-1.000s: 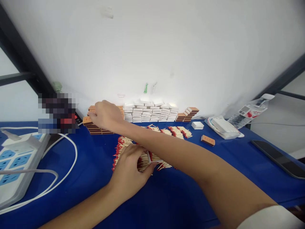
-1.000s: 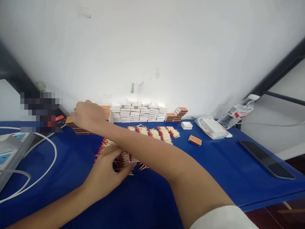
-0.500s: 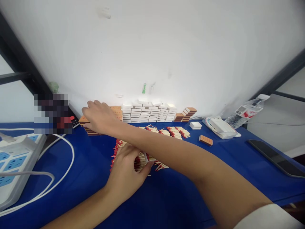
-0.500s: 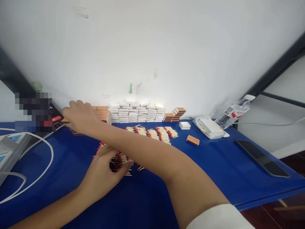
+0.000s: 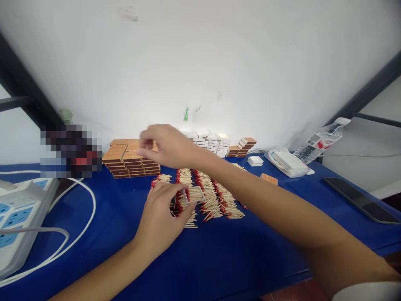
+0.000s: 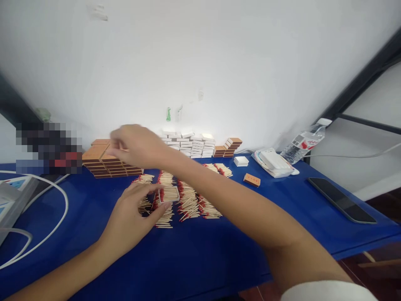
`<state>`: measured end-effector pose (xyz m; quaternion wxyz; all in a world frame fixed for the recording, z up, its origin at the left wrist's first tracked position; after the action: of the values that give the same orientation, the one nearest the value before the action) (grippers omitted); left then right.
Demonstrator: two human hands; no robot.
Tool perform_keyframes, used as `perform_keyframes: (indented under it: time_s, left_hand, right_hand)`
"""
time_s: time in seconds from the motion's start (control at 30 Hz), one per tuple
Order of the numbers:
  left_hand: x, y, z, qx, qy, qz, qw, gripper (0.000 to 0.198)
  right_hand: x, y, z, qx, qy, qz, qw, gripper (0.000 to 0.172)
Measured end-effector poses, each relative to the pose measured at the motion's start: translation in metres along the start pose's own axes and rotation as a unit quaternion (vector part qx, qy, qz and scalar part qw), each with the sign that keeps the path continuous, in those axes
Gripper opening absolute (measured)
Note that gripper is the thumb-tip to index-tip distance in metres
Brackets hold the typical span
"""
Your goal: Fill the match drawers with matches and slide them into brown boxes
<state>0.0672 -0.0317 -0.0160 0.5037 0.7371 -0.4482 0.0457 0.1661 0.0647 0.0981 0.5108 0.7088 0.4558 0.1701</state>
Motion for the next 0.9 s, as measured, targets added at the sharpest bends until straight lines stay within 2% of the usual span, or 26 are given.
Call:
perform_keyframes:
  time_s: [0.07, 0.13, 0.2, 0.27, 0.4, 0.5, 0.57, 0.63, 0.7, 0.8, 0.9]
  left_hand:
    - [-0.002, 0.002, -0.002, 0.006, 0.003, -0.007, 1.0, 0.029]
    - [-0.004, 0.003, -0.003, 0.009, 0.014, -0.01, 1.0, 0.031]
    - [-0.004, 0.003, -0.003, 0.001, 0.031, -0.006, 1.0, 0.034]
    - [-0.003, 0.002, -0.002, -0.005, 0.042, 0.0, 0.999, 0.037]
    - [0.005, -0.002, 0.001, -0.008, 0.041, 0.011, 0.999, 0.041]
    - [0.012, -0.005, 0.003, -0.027, 0.033, 0.029, 0.999, 0.04]
    - [0.015, -0.005, 0.003, -0.03, 0.025, 0.033, 0.999, 0.039]
    - [0.016, -0.003, 0.002, -0.028, 0.018, 0.033, 0.999, 0.036]
    - [0.016, 0.0, 0.0, -0.029, 0.008, 0.035, 0.999, 0.031]
    - [0.014, 0.004, -0.003, -0.02, -0.004, 0.033, 0.999, 0.025]
    - [0.013, 0.007, -0.004, -0.009, -0.01, 0.027, 1.0, 0.022]
  right_hand:
    - [0.009, 0.023, 0.049, -0.011, -0.02, -0.055, 0.998, 0.014]
    - [0.014, 0.031, 0.098, -0.042, -0.042, -0.068, 0.996, 0.013]
    - [0.011, 0.028, 0.141, -0.033, -0.064, -0.019, 0.997, 0.025]
    - [0.002, 0.016, 0.171, 0.01, -0.044, 0.066, 0.997, 0.036]
    - [-0.02, -0.013, 0.195, 0.076, 0.053, 0.24, 0.966, 0.027]
    - [-0.024, -0.023, 0.199, 0.105, 0.074, 0.275, 0.953, 0.024]
    - [-0.021, -0.021, 0.203, 0.101, 0.074, 0.274, 0.954, 0.025]
    - [-0.011, -0.012, 0.213, 0.091, 0.058, 0.265, 0.958, 0.029]
    - [0.007, 0.003, 0.23, 0.092, 0.013, 0.238, 0.967, 0.031]
    - [0.05, 0.03, 0.267, 0.103, -0.112, 0.156, 0.976, 0.031]
    - [0.091, 0.045, 0.305, 0.057, -0.19, 0.12, 0.973, 0.027]
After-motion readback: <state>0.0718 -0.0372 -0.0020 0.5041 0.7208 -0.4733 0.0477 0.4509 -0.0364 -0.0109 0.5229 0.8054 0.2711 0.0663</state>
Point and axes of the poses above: each hand's wrist, its own z-axis away from the middle knuckle, its own y-axis out of the back of the hand, x = y × z, the point moved 2 cm from there along -z, towards the middle knuckle, and after that the axes turned 4 degrees about -x, right-handed, at the moved point
